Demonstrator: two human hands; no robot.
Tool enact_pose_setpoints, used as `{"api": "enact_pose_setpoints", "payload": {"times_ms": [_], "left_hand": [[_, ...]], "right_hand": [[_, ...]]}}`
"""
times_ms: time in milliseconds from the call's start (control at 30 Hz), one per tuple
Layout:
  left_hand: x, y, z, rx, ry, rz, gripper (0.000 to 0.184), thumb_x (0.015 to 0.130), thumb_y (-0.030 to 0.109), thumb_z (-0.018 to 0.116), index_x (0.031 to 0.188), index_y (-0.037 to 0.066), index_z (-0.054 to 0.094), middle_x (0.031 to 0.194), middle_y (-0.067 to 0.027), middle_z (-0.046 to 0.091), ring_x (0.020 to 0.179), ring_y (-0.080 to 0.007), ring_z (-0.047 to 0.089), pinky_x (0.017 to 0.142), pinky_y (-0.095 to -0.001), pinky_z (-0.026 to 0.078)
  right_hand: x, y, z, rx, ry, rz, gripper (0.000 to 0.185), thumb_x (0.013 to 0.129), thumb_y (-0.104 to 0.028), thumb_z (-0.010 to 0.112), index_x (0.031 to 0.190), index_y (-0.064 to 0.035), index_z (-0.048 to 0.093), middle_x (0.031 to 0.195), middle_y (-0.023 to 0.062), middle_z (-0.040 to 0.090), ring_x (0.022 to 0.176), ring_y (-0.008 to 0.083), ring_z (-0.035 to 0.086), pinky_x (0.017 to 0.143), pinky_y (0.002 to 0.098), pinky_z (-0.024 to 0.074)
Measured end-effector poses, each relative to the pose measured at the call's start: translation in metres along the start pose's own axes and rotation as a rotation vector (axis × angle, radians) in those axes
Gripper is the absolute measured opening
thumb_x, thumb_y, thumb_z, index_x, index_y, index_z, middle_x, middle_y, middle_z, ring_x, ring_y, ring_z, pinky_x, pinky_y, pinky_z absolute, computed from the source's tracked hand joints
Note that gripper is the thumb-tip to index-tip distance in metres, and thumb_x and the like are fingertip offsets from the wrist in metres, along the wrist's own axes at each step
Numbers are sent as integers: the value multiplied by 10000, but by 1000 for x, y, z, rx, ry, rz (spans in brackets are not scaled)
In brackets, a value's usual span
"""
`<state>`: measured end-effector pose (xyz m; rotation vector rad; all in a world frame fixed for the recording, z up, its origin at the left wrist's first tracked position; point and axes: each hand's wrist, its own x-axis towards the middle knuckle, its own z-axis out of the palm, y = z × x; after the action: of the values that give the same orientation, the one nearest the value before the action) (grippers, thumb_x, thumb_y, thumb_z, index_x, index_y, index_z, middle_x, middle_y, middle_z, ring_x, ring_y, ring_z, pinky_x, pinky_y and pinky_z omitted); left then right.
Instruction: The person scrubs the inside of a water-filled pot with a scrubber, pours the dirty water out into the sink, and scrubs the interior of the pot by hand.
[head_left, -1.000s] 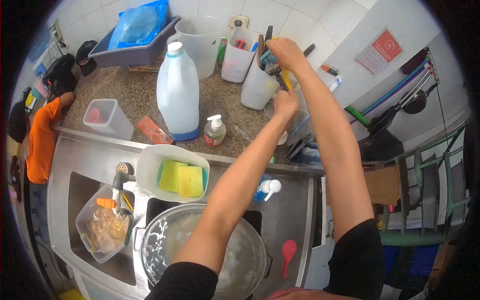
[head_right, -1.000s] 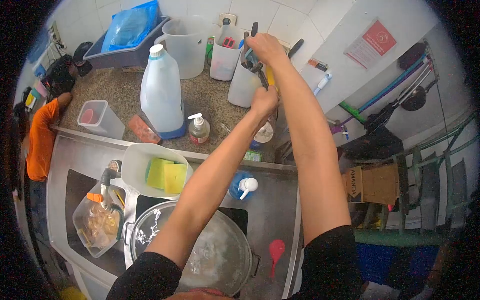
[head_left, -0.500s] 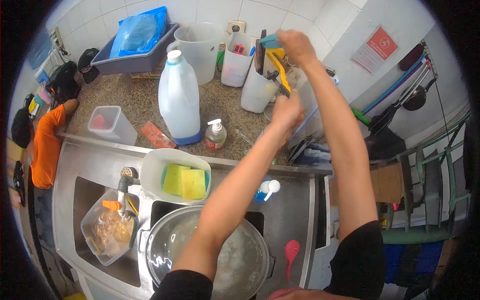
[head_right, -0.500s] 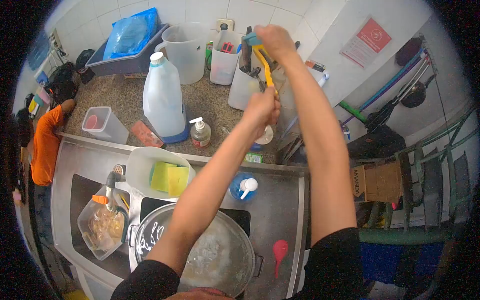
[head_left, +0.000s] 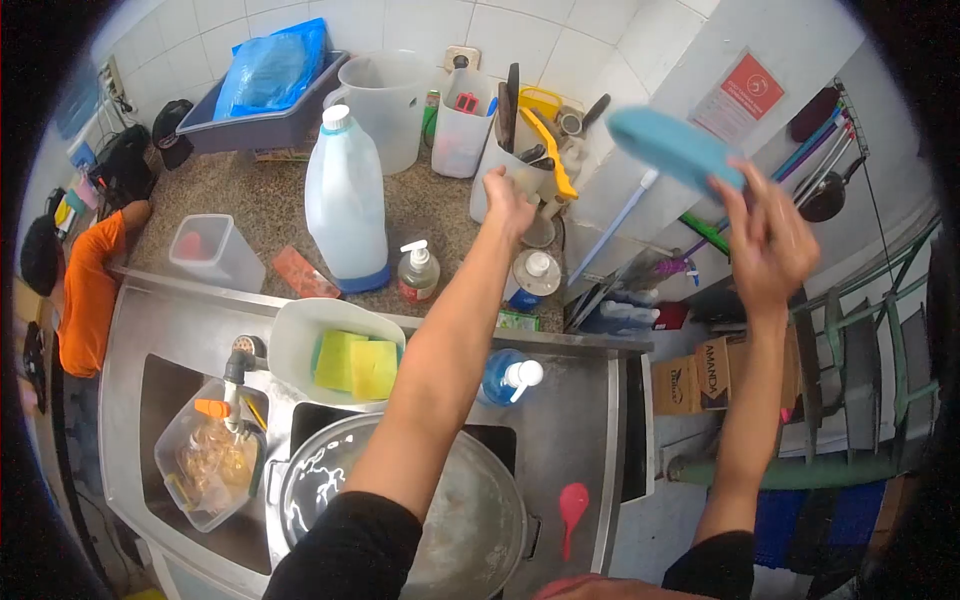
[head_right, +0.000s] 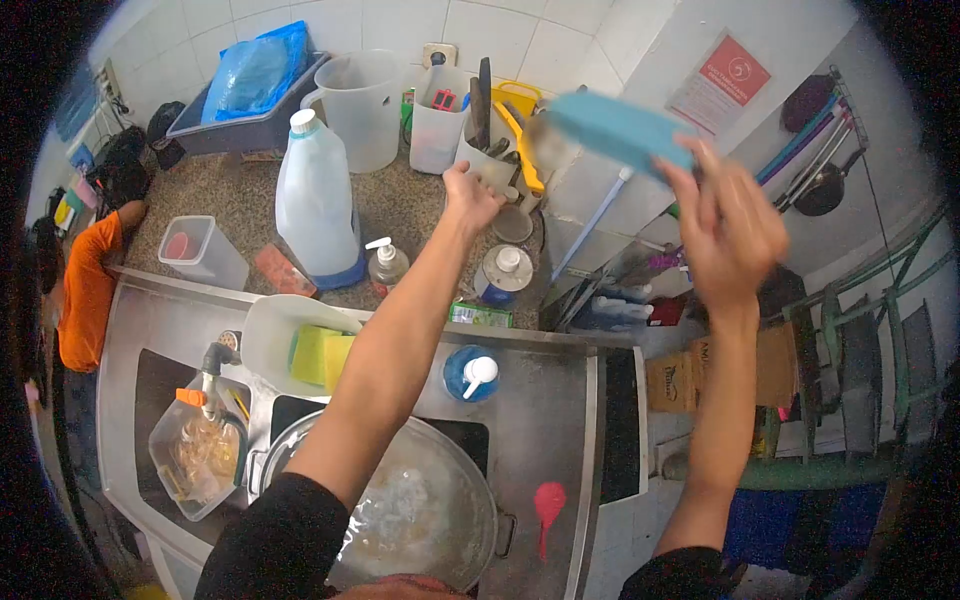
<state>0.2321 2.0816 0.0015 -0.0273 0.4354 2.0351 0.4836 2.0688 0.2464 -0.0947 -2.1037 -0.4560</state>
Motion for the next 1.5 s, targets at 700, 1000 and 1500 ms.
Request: {"api": "enact_pose_setpoints", "payload": {"times_ms": [700,1000,1500], "left_hand": [[-229,10,56,946,-324,303,385,976,295,455,1115,-32,605,1032,-130,680,970,-207,646,846,-325,496],[-580,1,-60,1870,-5,-350,345,952,255,537,1128,-38,586,976,-207,665,950,-294,645,852,-377,489],[-782,-48,-234,2304,-125,38,322,829,225,653,1092,39,659,1138,-127,607,1143,-304,535,1005,-401,419]], "right_hand": [[-275,-148,-178,1159,-711,1826,367,973,-177,548,1274,-1,433,1118,148,608,864,183,624,659,289,553],[-321,-280,-224,1312,-1178,1518,476,933,-98,511,1381,26,410,1162,178,607,993,247,623,667,320,559],[-344,-441,-128,-129,-1890,-307,197,888,-217,567,804,-111,710,635,8,639,594,196,662,553,328,528]]}}
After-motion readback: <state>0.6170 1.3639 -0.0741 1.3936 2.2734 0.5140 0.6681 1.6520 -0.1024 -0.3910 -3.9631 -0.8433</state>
